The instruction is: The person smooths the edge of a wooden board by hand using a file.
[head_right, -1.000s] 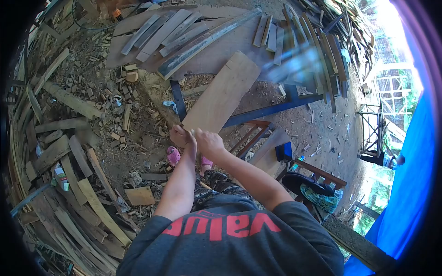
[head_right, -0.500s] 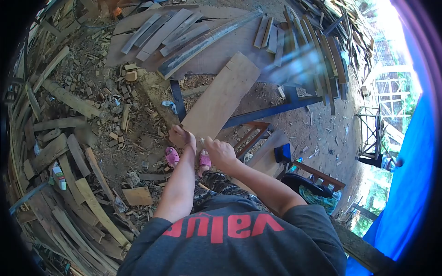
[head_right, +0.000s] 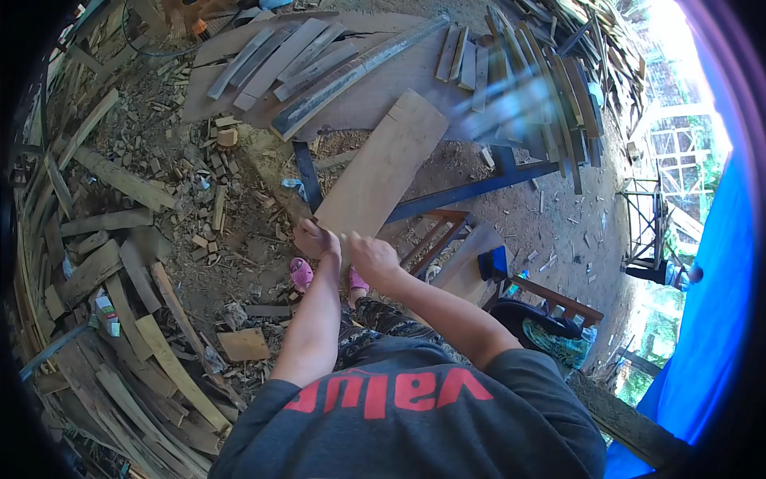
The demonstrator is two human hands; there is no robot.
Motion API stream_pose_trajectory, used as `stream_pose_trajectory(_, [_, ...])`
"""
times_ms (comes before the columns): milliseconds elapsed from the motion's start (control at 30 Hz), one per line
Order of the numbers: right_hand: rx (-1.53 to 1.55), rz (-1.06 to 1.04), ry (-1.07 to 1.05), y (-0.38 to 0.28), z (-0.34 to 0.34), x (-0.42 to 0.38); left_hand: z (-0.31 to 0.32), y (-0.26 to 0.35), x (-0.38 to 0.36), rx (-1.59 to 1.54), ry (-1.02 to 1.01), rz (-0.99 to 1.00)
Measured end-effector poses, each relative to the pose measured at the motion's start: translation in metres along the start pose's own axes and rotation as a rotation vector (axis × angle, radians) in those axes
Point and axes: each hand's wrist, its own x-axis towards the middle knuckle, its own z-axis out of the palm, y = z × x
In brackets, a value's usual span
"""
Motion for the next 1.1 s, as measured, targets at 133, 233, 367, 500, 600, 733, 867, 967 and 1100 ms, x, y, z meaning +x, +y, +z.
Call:
stream_pose_trajectory(133, [0.031, -0.090, 0.038, -0.011, 0.005, 0.041, 0.001, -0.012, 0.005, 0.137, -0.044, 0.197])
stream_pose_trajectory(233, [0.011, -0.066, 0.035, -0.005, -0.001, 0.012, 0.004, -0.004, 0.002, -0.095, 0.086, 0.174])
stream_pose_trajectory(367, [-0.038, 0.022, -0.026, -0.005, -0.014, -0.010, 0.003, -0.005, 0.000, 0.090, 0.011, 0.073])
stream_pose_trajectory(500, [0.018, -0.115, 0.049, -0.012, 0.010, 0.045, -0.013, -0.001, 0.002, 0.162, -0.195, 0.138])
stream_pose_trajectory(600, [-0.001, -0.074, 0.022, -0.005, 0.009, 0.032, -0.015, 0.006, -0.003, 0.089, -0.120, 0.131])
stream_pose_trajectory(733, [0.000, -0.047, -0.002, 0.006, -0.011, -0.018, -0.005, 0.002, -0.002, 0.098, -0.026, 0.044])
stream_pose_trajectory(867, [0.012, -0.067, 0.044, -0.002, 0.016, 0.032, -0.007, 0.004, -0.002, 0.046, -0.083, 0.003])
stream_pose_trajectory(967, [0.013, -0.080, 0.046, -0.010, 0.015, 0.039, -0.012, -0.008, 0.002, 0.146, -0.146, 0.202])
stream_pose_trajectory(1100, [0.014, -0.053, 0.008, 0.000, -0.012, -0.013, 0.000, -0.003, 0.001, -0.009, 0.013, 0.104])
